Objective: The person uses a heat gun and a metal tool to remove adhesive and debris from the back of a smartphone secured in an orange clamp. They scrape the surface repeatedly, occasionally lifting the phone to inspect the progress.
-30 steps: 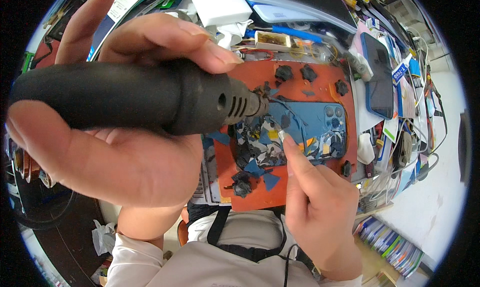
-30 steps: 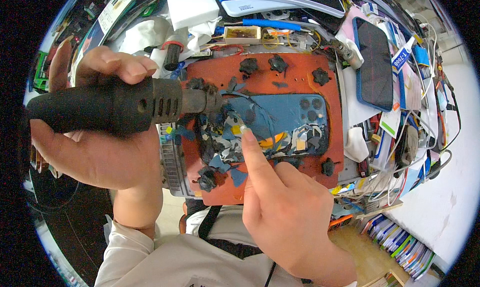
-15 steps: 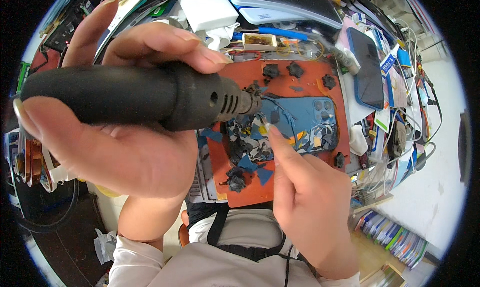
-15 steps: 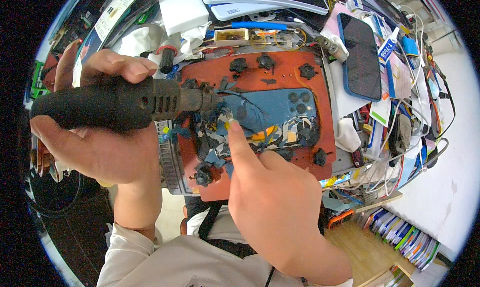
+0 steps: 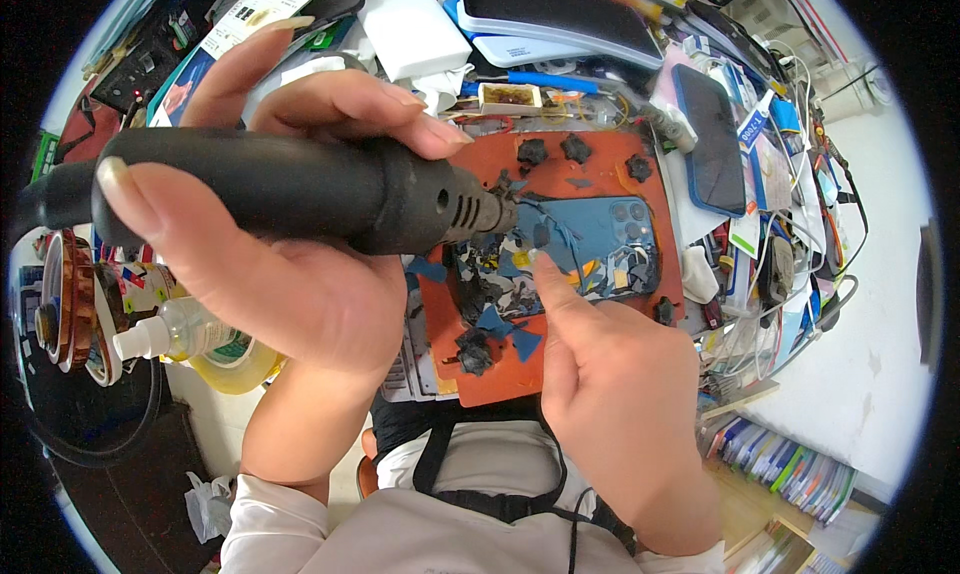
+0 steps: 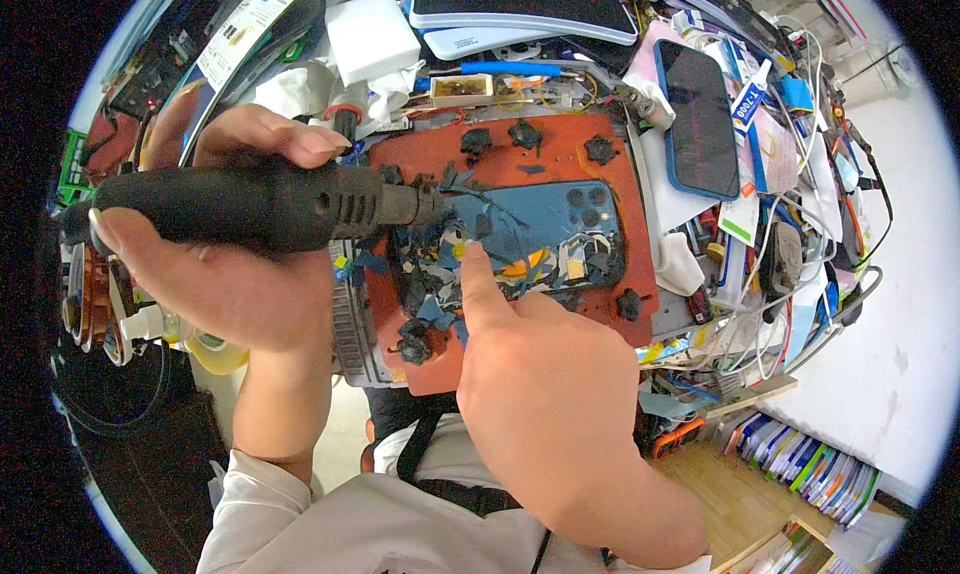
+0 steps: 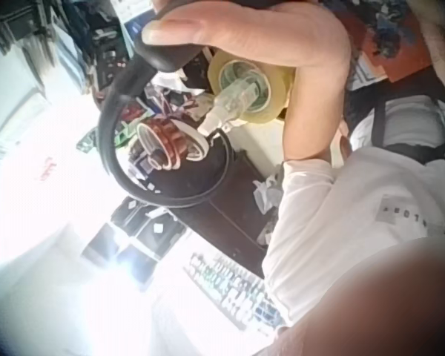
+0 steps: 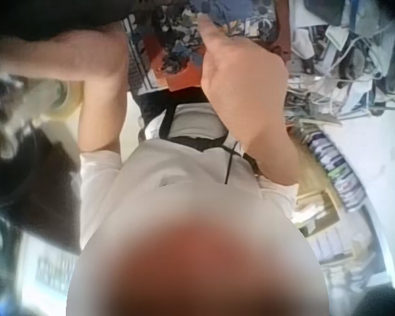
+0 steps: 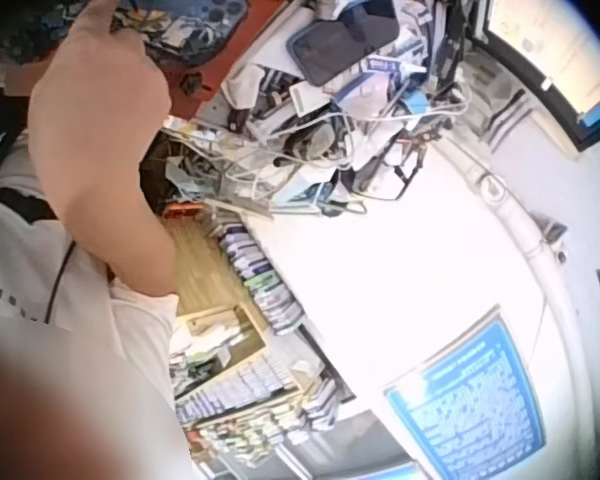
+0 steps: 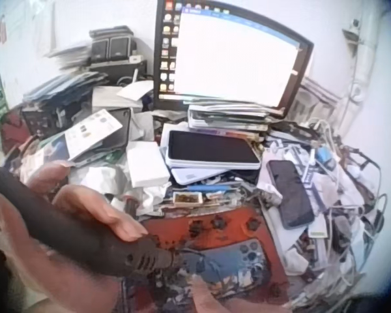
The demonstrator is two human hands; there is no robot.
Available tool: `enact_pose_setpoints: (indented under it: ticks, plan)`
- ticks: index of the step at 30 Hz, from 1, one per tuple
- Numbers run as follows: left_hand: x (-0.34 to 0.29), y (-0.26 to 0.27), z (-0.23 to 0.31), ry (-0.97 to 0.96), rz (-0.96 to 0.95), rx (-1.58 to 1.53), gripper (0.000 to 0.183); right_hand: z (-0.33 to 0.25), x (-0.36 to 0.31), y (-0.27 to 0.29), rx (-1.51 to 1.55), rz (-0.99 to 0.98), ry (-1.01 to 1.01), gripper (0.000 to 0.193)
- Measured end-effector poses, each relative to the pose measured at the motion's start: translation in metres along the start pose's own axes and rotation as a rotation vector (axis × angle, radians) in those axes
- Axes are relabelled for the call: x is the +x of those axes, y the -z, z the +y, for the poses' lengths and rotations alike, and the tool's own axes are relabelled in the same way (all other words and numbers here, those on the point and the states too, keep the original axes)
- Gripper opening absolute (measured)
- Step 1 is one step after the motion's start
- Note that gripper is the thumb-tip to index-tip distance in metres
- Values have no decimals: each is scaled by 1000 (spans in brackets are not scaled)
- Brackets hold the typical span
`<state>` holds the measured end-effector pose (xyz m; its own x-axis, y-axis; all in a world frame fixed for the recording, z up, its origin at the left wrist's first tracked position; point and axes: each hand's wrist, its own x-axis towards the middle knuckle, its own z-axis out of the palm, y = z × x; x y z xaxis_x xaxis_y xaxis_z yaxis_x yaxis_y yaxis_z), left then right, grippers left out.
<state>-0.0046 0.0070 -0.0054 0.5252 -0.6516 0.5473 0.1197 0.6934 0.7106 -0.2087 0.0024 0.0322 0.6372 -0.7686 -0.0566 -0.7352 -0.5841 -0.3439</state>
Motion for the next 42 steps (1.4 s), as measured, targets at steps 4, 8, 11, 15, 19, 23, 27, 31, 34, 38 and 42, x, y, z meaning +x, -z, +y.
enact_pose_setpoints:
  ticks: [4,8,11,15,19,23,27,31,34,38,42]
  plan:
    - [0,-2,-1,-8,7,-9,82,-4,-5,-8,-17,86,9,52]
    - [-1,-2,-2,6,19,9,80,-6,-7,-14,-21,146,13,52]
    - [-1,-2,-2,4,18,12,79,-6,-8,-17,5,156,8,53]
    - [0,-2,-3,0,18,-1,78,-5,-7,-20,59,189,-7,51]
    - [-1,-3,-1,8,24,5,79,-3,-4,-25,0,235,7,50]
    - [-1,-3,0,14,35,-10,79,0,-1,-28,15,269,-3,50]
    - [-1,-4,0,9,56,-19,80,2,-6,-25,44,216,4,49]
    - [0,-5,1,-16,83,64,82,12,-3,-24,67,227,47,46]
    - [-1,-5,3,-4,142,118,83,22,4,-23,80,221,116,44]
    - [1,-4,2,-68,98,-15,83,29,12,-25,116,255,181,45]
    - [2,-1,2,-87,90,33,81,31,13,-25,107,230,193,46]
